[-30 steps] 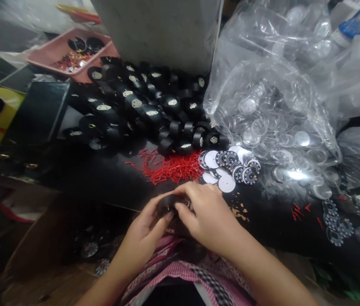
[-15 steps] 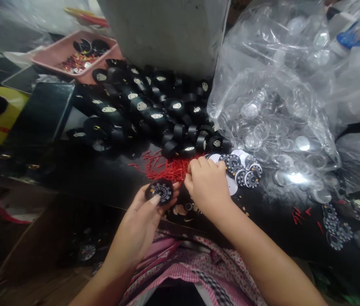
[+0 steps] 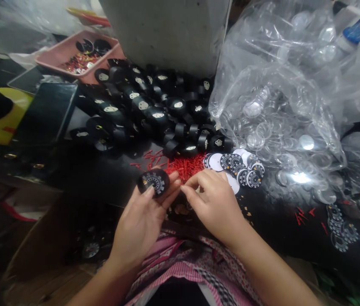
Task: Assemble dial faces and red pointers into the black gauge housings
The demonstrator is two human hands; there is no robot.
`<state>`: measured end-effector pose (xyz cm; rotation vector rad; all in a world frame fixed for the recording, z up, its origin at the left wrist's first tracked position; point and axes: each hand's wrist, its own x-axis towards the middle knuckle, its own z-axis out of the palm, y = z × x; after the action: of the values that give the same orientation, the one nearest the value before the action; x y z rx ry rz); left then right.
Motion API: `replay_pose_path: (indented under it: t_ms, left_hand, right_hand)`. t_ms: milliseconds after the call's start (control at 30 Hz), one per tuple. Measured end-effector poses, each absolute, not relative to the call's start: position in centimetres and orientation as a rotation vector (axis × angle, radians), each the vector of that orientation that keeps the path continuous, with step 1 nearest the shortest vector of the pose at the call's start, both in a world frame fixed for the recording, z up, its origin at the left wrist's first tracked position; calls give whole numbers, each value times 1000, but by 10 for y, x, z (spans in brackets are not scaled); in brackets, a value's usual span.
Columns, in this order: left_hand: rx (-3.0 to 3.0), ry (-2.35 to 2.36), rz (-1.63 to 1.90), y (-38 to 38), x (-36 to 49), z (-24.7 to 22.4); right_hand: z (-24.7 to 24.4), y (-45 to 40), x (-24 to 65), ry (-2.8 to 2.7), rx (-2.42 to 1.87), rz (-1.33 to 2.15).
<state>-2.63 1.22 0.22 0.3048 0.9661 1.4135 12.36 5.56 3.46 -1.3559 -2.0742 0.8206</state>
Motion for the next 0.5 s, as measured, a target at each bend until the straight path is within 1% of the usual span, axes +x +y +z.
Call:
replay_pose_path:
  t_ms: [100,267,500]
  left_hand:
    - [364,1075,1346,13,-22,-3]
    - [560,1144,1187,10,-15,-8]
    - [780,1236,1143,8,-19,2]
  right_hand:
    - [40,53,122,-2053,-1327,920]
    - [41,52,119,-2153,-1413,868]
    - [42,50,122,-2162,-1437,884]
